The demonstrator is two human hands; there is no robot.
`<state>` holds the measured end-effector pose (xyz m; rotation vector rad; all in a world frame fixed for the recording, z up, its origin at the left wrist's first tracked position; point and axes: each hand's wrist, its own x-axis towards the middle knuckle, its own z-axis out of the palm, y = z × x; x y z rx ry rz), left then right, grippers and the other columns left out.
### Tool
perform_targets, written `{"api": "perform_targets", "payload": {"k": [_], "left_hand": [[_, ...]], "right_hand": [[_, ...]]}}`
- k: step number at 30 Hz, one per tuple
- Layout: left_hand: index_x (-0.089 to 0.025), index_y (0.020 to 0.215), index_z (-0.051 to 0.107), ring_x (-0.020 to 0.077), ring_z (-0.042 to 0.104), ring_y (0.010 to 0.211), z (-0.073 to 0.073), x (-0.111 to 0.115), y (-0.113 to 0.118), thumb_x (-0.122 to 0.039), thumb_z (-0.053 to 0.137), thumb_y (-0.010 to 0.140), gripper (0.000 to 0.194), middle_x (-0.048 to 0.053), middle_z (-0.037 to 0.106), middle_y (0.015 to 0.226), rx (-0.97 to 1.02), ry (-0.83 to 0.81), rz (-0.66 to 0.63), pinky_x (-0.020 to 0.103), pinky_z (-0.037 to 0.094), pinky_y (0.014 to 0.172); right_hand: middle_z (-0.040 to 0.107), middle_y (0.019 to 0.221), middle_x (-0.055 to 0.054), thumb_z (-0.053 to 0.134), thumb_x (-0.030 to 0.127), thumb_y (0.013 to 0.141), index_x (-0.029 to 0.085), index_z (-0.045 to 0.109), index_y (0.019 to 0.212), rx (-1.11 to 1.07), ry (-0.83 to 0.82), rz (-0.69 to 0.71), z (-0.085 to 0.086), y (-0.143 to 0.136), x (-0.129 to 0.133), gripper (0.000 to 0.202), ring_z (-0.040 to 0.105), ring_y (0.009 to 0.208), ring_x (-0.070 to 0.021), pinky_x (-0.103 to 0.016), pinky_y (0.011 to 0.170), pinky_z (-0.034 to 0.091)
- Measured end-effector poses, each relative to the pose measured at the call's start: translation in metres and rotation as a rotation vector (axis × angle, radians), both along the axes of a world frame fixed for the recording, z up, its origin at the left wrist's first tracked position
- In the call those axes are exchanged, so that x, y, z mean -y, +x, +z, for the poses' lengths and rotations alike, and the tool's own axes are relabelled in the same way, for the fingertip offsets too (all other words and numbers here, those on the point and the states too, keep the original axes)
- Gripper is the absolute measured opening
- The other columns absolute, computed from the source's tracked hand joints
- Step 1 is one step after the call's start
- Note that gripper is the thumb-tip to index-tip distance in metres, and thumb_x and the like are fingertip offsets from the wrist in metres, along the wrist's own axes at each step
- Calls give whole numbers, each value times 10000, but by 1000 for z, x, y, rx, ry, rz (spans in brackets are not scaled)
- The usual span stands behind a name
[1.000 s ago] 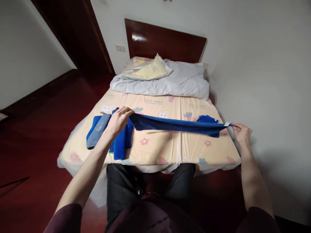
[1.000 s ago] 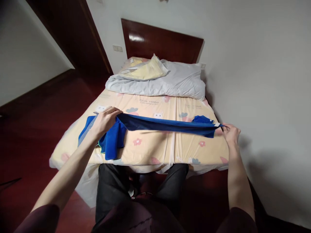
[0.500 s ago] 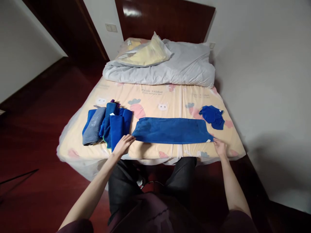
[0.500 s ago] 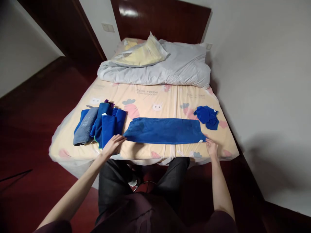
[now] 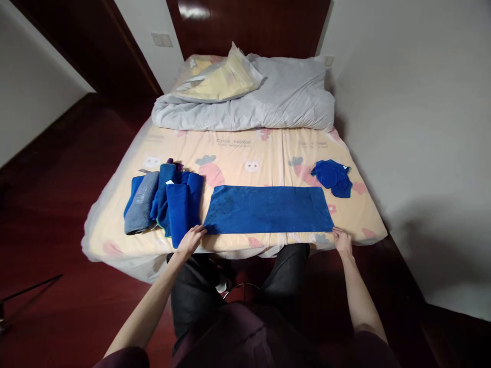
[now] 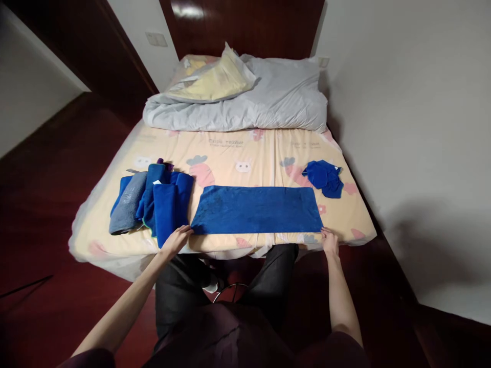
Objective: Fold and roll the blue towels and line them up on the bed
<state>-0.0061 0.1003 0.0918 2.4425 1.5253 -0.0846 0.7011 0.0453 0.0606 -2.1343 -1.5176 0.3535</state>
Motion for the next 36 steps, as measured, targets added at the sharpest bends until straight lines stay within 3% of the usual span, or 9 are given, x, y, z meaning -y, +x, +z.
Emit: {"api": "perform_targets", "payload": {"k": [5,9,13,16,19,22,27,32,36], "left_hand": [[-178,991,728,267,637,1012,-4,16,-3,2,438,773,405,124,697,1049,20,-67,-18,400,511,936],[-193,1017,731,284,644,1055,5,4,24,-100,438,897,330,134,710,1084,105,-9,-19,454,526,966],[-190,1363,581,275,524,1335,8,-33,86,-251,382,1003,416,121,552,1465,395,200,44,493,445,1136],[-155,1420,526,262,457,1422,-16,-55,132,-237,338,1010,459,135,511,1513,549,252,120,504,420,1176],[-140,1412,539,269,458,1431,-54,-59,154,-197,338,981,479,150,549,1479,627,250,179,533,426,1171],[-135,1424,539,277,451,1438,-84,-54,154,-169,377,937,514,149,565,1467,667,269,178,538,414,1182],[-157,1434,541,269,491,1408,-98,-53,147,-147,397,916,537,128,589,1445,667,304,221,519,443,1165],[-150,1386,577,258,496,1402,-91,-54,151,-139,395,919,501,126,596,1438,669,300,227,502,435,1171],[-168,1364,589,249,498,1400,-85,-52,153,-134,391,912,494,109,599,1436,667,281,236,501,430,1172]], "right_hand": [[768,1104,-146,506,110,786,150,794,833,94,-42,-9,-6,-3,17,294,660,1204,-288,-455,1102,503],[718,1223,-192,528,23,701,120,798,980,145,-90,-66,15,-45,-14,400,650,1221,-313,-457,1118,489],[508,1517,-169,446,72,861,79,612,1379,-35,201,64,54,-155,-76,544,499,1404,-258,-435,1225,377],[424,1587,-125,346,153,988,104,510,1476,-244,319,227,71,-262,-112,517,399,1477,-218,-420,1261,319],[375,1621,-71,338,202,1030,166,456,1525,-406,328,405,59,-353,-123,511,353,1503,-198,-399,1272,295],[358,1631,-48,362,195,1027,199,411,1554,-500,237,598,20,-403,-115,529,375,1491,-186,-379,1250,338],[428,1590,-62,388,121,987,181,408,1552,-505,131,650,-33,-414,-100,569,423,1459,-154,-345,1234,361],[406,1604,-67,375,108,983,163,443,1532,-545,146,708,-38,-397,-103,555,418,1463,-151,-332,1236,354],[433,1589,-20,392,121,986,225,511,1491,-520,127,663,-34,-362,-101,530,450,1442,-147,-330,1230,367]]}}
